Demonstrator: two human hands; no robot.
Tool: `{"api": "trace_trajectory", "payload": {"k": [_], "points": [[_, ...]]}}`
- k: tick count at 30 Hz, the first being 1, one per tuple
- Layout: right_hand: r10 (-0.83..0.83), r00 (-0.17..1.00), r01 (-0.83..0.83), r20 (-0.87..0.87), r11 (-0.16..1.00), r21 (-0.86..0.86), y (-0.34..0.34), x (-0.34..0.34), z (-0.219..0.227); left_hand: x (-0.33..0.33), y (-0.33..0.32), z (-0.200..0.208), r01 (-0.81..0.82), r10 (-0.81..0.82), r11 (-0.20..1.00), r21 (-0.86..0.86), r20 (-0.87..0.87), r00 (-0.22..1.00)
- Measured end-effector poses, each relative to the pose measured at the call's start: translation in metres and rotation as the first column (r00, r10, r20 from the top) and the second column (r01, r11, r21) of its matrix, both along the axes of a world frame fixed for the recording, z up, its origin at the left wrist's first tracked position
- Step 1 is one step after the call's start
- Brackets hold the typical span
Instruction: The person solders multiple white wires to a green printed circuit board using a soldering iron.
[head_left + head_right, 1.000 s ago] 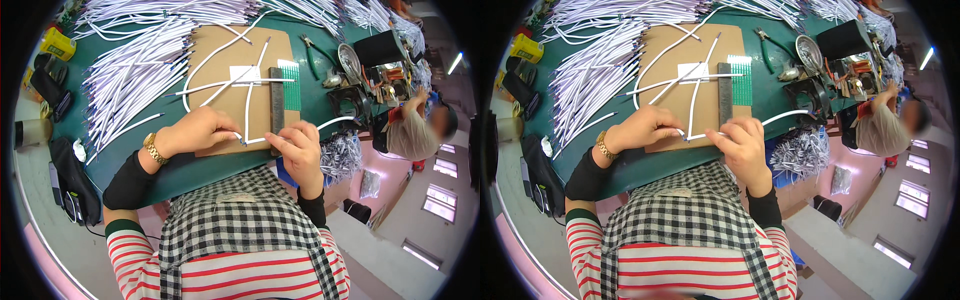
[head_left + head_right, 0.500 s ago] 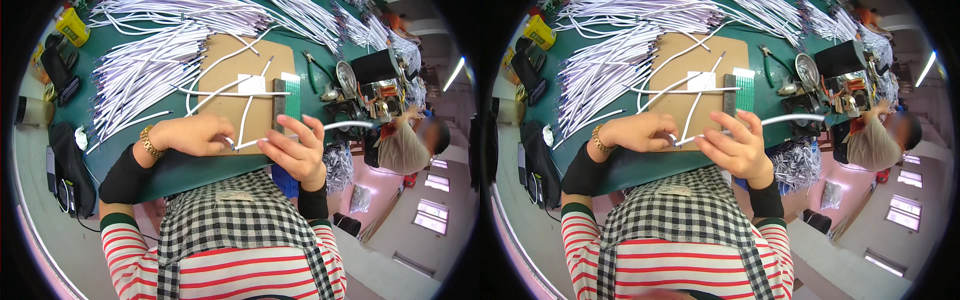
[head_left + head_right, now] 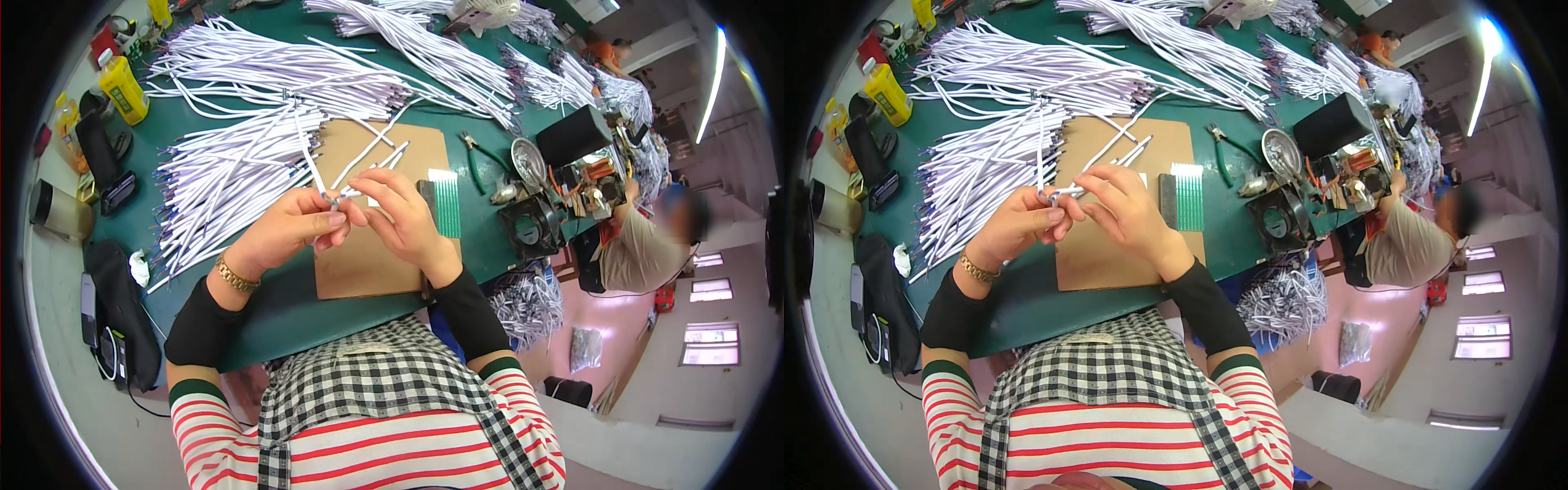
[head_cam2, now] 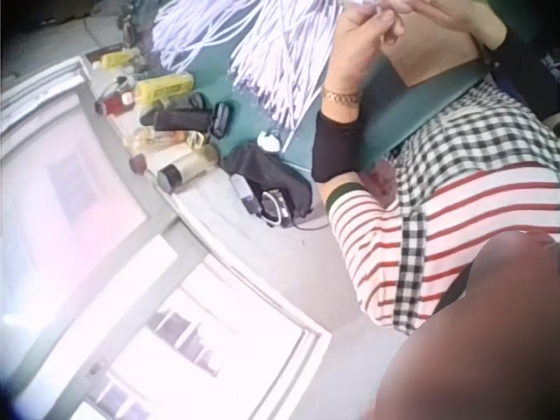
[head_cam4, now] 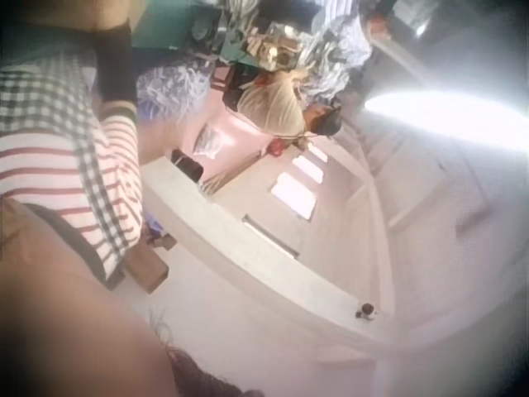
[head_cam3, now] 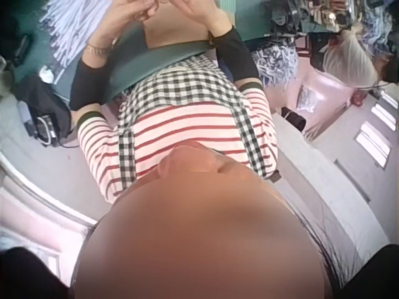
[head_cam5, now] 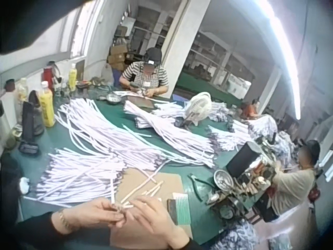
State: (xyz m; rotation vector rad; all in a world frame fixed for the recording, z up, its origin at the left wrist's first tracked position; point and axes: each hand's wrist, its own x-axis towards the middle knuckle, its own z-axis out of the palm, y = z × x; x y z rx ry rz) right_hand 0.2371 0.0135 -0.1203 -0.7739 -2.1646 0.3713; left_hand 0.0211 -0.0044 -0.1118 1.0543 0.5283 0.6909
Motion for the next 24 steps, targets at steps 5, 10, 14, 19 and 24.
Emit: {"api": "trace_trajectory", "payload": {"k": [5, 10, 14, 19, 24], "points": [[0.102, 0.994, -0.096, 0.039, 0.986, -0.137, 0.027, 0.006, -0.004, -0.002, 0.001, -0.001, -0.121, 0.13, 0.991, -0.049, 0.281, 0.951], [0.067, 0.996, -0.066, -0.053, 0.997, 0.027, 0.038, 0.019, 0.035, -0.008, 0.002, 0.004, -0.317, 0.314, 0.948, -0.042, 0.299, 0.901], [0.032, 0.999, -0.044, 0.041, 0.937, 0.346, 0.022, 0.032, 0.067, -0.008, -0.003, 0.016, -0.496, 0.472, 0.864, 0.082, 0.206, 0.857], [-0.181, 0.973, 0.06, 0.146, 0.8, 0.597, -0.024, 0.056, 0.069, 0.008, -0.013, 0.029, -0.481, 0.477, 0.871, 0.097, 0.061, 0.877], [-0.46, 0.876, 0.289, 0.145, 0.742, 0.606, -0.074, 0.101, 0.044, 0.061, -0.005, 0.007, -0.239, 0.228, 0.967, -0.088, -0.122, 0.966]]}}
